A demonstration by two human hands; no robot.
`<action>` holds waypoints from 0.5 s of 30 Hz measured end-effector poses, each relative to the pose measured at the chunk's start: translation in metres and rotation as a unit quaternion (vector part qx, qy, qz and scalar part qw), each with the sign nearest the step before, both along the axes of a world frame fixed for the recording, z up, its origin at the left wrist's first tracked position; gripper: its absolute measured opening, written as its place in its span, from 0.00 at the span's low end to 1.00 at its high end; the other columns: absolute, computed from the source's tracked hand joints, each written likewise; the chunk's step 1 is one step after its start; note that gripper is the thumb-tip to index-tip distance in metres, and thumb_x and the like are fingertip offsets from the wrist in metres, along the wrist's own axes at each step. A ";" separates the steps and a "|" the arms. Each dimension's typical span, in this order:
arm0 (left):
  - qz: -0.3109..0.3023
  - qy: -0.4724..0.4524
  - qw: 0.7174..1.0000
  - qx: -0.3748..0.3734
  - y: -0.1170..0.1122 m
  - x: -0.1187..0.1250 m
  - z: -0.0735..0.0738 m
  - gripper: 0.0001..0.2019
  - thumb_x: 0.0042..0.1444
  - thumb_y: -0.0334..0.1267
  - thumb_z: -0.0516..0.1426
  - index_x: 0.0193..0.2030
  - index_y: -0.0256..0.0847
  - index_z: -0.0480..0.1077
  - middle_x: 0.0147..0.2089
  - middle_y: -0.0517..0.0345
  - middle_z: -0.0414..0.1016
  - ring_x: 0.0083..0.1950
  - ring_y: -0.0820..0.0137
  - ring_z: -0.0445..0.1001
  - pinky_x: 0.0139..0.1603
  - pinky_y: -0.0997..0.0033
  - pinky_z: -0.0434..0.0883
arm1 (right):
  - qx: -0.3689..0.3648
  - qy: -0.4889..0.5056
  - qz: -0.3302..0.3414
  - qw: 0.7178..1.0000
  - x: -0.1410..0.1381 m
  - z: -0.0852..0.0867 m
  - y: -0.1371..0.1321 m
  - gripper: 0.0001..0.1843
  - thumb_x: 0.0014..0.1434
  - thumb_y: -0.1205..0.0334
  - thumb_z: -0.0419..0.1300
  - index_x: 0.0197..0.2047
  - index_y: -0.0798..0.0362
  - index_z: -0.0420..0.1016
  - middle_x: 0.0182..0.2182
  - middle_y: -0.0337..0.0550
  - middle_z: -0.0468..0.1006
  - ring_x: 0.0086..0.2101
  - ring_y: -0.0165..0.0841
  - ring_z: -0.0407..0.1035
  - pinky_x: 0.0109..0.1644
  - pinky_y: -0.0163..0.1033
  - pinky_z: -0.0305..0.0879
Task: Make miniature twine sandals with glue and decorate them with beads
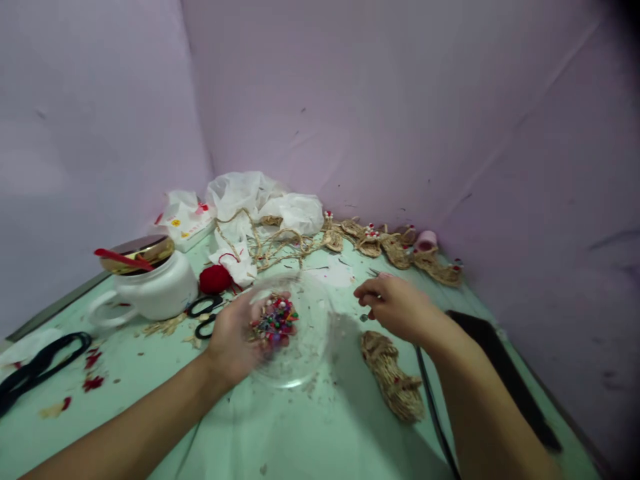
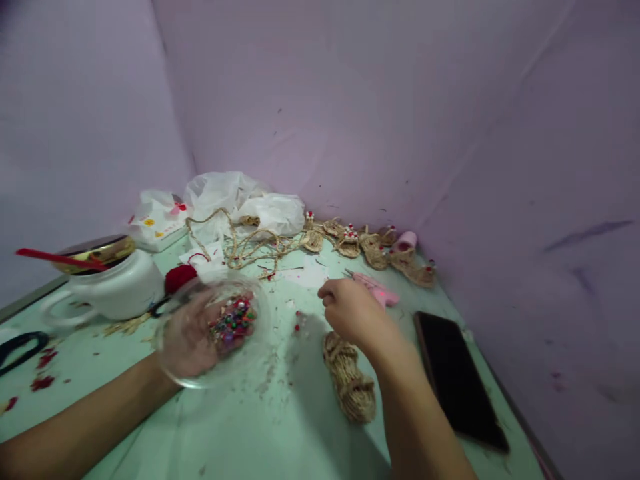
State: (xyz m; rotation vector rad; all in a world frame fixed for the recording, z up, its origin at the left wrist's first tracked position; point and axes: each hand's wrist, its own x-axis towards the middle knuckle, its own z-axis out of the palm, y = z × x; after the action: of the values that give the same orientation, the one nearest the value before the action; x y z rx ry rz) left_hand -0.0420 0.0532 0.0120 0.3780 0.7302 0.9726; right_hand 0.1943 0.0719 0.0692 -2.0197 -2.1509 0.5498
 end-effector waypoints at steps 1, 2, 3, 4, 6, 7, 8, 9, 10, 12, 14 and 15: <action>0.000 -0.008 1.000 0.012 0.001 -0.002 -0.001 0.17 0.57 0.44 0.48 0.42 0.33 0.69 0.30 0.51 0.77 0.29 0.61 0.76 0.27 0.65 0.71 | 0.020 0.008 -0.021 1.000 0.007 0.007 -0.002 0.16 0.50 0.72 0.49 0.36 0.54 0.76 0.35 0.46 0.78 0.28 0.32 0.71 0.29 0.33 0.59; -0.002 -0.011 1.000 0.020 0.001 -0.003 -0.002 0.17 0.57 0.44 0.47 0.42 0.34 0.69 0.31 0.51 0.77 0.30 0.60 0.76 0.26 0.65 0.71 | 0.041 0.015 -0.043 0.998 0.015 0.014 -0.005 0.16 0.50 0.72 0.49 0.36 0.54 0.76 0.34 0.46 0.78 0.28 0.32 0.71 0.29 0.33 0.59; -0.003 -0.006 1.000 0.028 0.001 -0.003 -0.002 0.16 0.58 0.43 0.46 0.42 0.35 0.68 0.32 0.50 0.77 0.30 0.60 0.76 0.24 0.67 0.71 | 0.061 0.022 -0.066 0.996 0.022 0.021 -0.008 0.15 0.50 0.72 0.49 0.36 0.54 0.76 0.33 0.45 0.78 0.28 0.33 0.71 0.28 0.34 0.60; -0.007 0.004 1.000 0.031 0.002 -0.003 -0.001 0.16 0.58 0.42 0.45 0.43 0.35 0.67 0.32 0.49 0.77 0.29 0.60 0.76 0.22 0.69 0.70 | 0.079 0.028 -0.087 0.993 0.029 0.028 -0.011 0.15 0.50 0.71 0.50 0.35 0.54 0.76 0.31 0.45 0.79 0.27 0.34 0.71 0.28 0.34 0.60; -0.010 0.028 0.999 0.030 0.001 -0.002 0.003 0.17 0.60 0.42 0.42 0.43 0.33 0.66 0.30 0.47 0.76 0.26 0.63 0.75 0.17 0.73 0.67 | 0.108 0.040 -0.119 0.986 0.039 0.039 -0.019 0.14 0.51 0.69 0.50 0.35 0.54 0.76 0.28 0.45 0.79 0.25 0.34 0.71 0.27 0.35 0.61; -0.010 0.038 0.999 0.028 0.000 0.000 0.005 0.18 0.60 0.42 0.41 0.42 0.33 0.66 0.29 0.46 0.76 0.23 0.64 0.74 0.16 0.74 0.65 | 0.120 0.052 -0.130 0.983 0.041 0.042 -0.023 0.13 0.52 0.68 0.50 0.35 0.54 0.76 0.27 0.45 0.78 0.23 0.33 0.71 0.26 0.36 0.62; -0.008 0.045 0.999 0.027 0.000 0.001 0.007 0.19 0.61 0.42 0.40 0.41 0.33 0.66 0.28 0.45 0.76 0.21 0.66 0.73 0.15 0.75 0.65 | 0.129 0.075 -0.131 0.980 0.041 0.045 -0.027 0.13 0.53 0.66 0.50 0.35 0.54 0.76 0.27 0.45 0.78 0.23 0.33 0.71 0.26 0.36 0.63; -0.006 0.052 0.998 0.024 -0.001 0.003 0.008 0.19 0.61 0.42 0.39 0.40 0.33 0.67 0.27 0.45 0.75 0.20 0.67 0.72 0.15 0.74 0.65 | 0.133 0.110 -0.120 0.978 0.039 0.046 -0.031 0.12 0.53 0.63 0.51 0.36 0.54 0.75 0.28 0.46 0.78 0.23 0.34 0.71 0.26 0.37 0.64; -0.001 0.058 0.998 0.020 -0.002 0.006 0.009 0.19 0.61 0.42 0.40 0.38 0.33 0.67 0.27 0.46 0.75 0.19 0.68 0.71 0.15 0.73 0.66 | 0.128 0.155 -0.096 0.975 0.034 0.046 -0.035 0.12 0.53 0.60 0.54 0.38 0.53 0.75 0.30 0.46 0.78 0.25 0.35 0.72 0.27 0.37 0.65; 0.014 0.066 0.998 0.004 -0.003 0.011 0.008 0.16 0.60 0.41 0.43 0.37 0.34 0.68 0.27 0.49 0.75 0.19 0.69 0.71 0.18 0.72 0.68 | 0.105 0.268 -0.017 0.958 0.017 0.044 -0.042 0.22 0.47 0.53 0.62 0.45 0.50 0.71 0.39 0.47 0.77 0.35 0.38 0.72 0.32 0.39 0.69; 0.031 0.068 0.997 -0.014 -0.003 0.015 0.005 0.14 0.59 0.40 0.46 0.36 0.34 0.68 0.26 0.51 0.75 0.20 0.70 0.71 0.20 0.71 0.70 | 0.088 0.333 0.046 0.938 -0.006 0.037 -0.046 0.40 0.37 0.52 0.69 0.54 0.46 0.63 0.48 0.47 0.72 0.44 0.42 0.69 0.40 0.43 0.70; 0.035 0.065 0.997 -0.021 -0.003 0.017 0.002 0.14 0.58 0.40 0.47 0.36 0.34 0.69 0.25 0.52 0.75 0.19 0.70 0.71 0.19 0.72 0.70 | 0.096 0.348 0.071 0.930 -0.018 0.033 -0.047 0.47 0.35 0.51 0.70 0.58 0.45 0.57 0.52 0.48 0.68 0.49 0.43 0.65 0.44 0.45 0.68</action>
State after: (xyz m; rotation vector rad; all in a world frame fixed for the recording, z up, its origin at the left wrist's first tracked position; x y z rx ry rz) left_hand -0.0246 0.0502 0.0144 0.3830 0.8851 1.0042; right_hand 0.1758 0.0248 0.1024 -1.2923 -1.8140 0.8744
